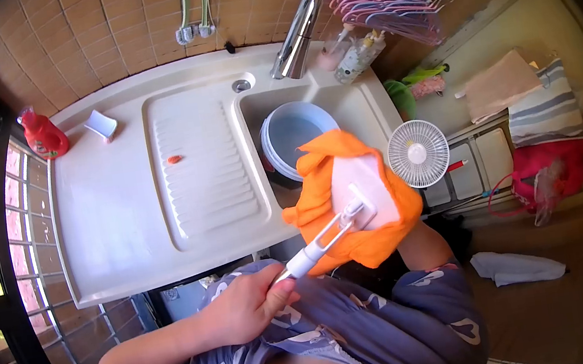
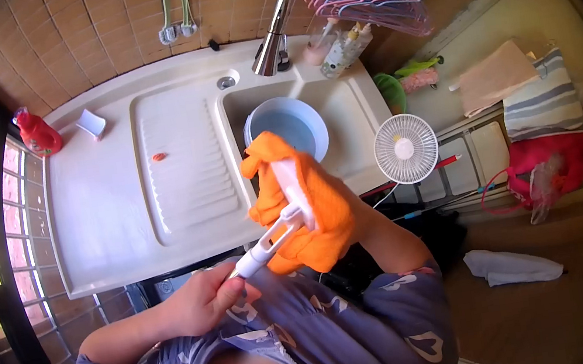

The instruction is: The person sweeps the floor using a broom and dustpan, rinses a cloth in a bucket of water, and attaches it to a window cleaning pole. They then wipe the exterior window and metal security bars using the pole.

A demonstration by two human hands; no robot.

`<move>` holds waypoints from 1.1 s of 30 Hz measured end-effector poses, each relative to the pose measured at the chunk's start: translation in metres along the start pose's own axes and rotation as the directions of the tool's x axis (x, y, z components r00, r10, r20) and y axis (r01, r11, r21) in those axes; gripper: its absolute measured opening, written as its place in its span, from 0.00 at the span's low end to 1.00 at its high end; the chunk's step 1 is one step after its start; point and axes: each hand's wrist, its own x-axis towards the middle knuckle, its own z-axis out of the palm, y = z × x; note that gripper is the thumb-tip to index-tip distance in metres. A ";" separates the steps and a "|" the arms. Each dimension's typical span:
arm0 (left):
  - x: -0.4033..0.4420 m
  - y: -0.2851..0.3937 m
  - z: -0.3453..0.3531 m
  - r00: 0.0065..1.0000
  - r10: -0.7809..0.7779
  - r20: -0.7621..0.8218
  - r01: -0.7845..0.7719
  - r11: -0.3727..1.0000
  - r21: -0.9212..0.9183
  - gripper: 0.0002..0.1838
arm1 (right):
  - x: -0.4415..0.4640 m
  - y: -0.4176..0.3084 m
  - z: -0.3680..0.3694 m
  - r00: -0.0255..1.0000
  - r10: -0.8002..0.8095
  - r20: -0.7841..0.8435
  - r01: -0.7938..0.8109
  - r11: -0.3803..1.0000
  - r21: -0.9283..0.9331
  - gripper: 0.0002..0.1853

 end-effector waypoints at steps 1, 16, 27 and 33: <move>0.007 -0.002 0.007 0.996 -0.081 0.032 0.079 0.995 0.054 0.13 | -0.007 0.009 -0.002 0.997 -0.048 0.065 0.052 0.997 -0.056 0.43; 0.029 -0.009 -0.012 0.999 -0.039 -0.022 0.030 0.951 -0.307 0.23 | -0.008 0.101 -0.003 0.996 0.092 -0.021 -0.079 0.935 0.346 0.46; -0.020 0.002 -0.044 0.838 -0.004 -0.546 -0.170 0.948 -0.267 0.19 | 0.076 0.095 0.006 0.967 -0.220 -0.132 0.251 0.919 0.305 0.63; -0.068 0.036 -0.079 0.461 0.110 -0.881 -0.393 0.915 -0.092 0.18 | 0.086 0.135 0.066 0.995 0.064 -0.072 -0.035 0.935 0.352 0.20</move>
